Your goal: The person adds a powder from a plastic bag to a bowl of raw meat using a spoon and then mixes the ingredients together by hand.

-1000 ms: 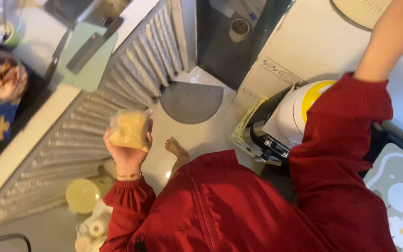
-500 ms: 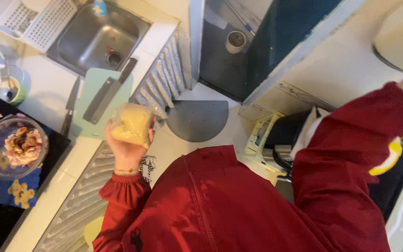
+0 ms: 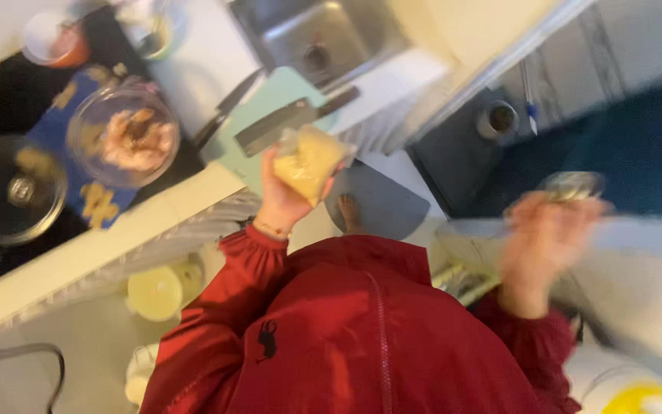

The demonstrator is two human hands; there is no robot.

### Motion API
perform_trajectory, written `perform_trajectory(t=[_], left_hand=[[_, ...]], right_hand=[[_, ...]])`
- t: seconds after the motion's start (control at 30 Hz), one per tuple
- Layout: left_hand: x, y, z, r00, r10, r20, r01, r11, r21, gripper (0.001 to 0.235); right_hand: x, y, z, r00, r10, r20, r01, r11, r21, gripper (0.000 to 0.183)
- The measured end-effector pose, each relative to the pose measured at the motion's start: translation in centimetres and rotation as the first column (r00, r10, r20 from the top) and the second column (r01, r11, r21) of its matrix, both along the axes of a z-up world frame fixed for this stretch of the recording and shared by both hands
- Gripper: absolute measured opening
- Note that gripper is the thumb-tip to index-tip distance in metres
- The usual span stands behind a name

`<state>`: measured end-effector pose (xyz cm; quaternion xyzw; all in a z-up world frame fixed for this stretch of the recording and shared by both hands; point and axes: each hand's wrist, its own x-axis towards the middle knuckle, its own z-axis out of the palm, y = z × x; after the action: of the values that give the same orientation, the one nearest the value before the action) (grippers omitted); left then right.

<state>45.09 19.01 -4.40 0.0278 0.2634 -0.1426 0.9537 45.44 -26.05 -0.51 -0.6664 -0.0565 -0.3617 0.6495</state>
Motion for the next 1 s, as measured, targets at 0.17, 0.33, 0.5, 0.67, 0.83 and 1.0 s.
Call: perform_trajectory(t=[0.17, 0.33, 0.5, 0.67, 0.83, 1.0], left_hand=[[1.7, 1.0, 1.8, 0.992, 0.122, -0.016, -0.121, 0.992, 0.043, 0.076], [4.0, 2.1, 3.9, 0.962, 0.274, 0.007, -0.274, 0.961, 0.026, 0.077], [4.7, 3.2, 2.7, 0.915, 0.403, 0.015, -0.403, 0.914, 0.038, 0.075], [4.7, 3.2, 4.7, 0.819, 0.573, -0.042, -0.567, 0.817, 0.106, 0.071], [4.0, 2.7, 2.7, 0.633, 0.772, -0.060, -0.760, 0.634, 0.143, 0.070], [2.7, 2.8, 2.2, 0.502, 0.863, -0.064, -0.838, 0.503, 0.212, 0.072]], right_hand=[[3.2, 12.4, -2.5, 0.328, 0.814, -0.480, -0.163, 0.549, 0.820, 0.033], [8.5, 15.8, -4.3, -0.170, 0.957, -0.236, -0.556, 0.104, 0.825, 0.017], [16.1, 18.3, -2.1, -0.405, 0.844, -0.352, -0.724, -0.061, 0.687, 0.031], [23.4, 21.3, -1.9, -0.332, 0.849, -0.410, -0.854, -0.086, 0.513, 0.032], [26.7, 26.9, -2.0, -0.076, 0.927, -0.368, -0.992, -0.109, -0.070, 0.024], [24.9, 32.4, 1.6, -0.003, 0.966, -0.258, -0.998, -0.021, -0.066, 0.048]])
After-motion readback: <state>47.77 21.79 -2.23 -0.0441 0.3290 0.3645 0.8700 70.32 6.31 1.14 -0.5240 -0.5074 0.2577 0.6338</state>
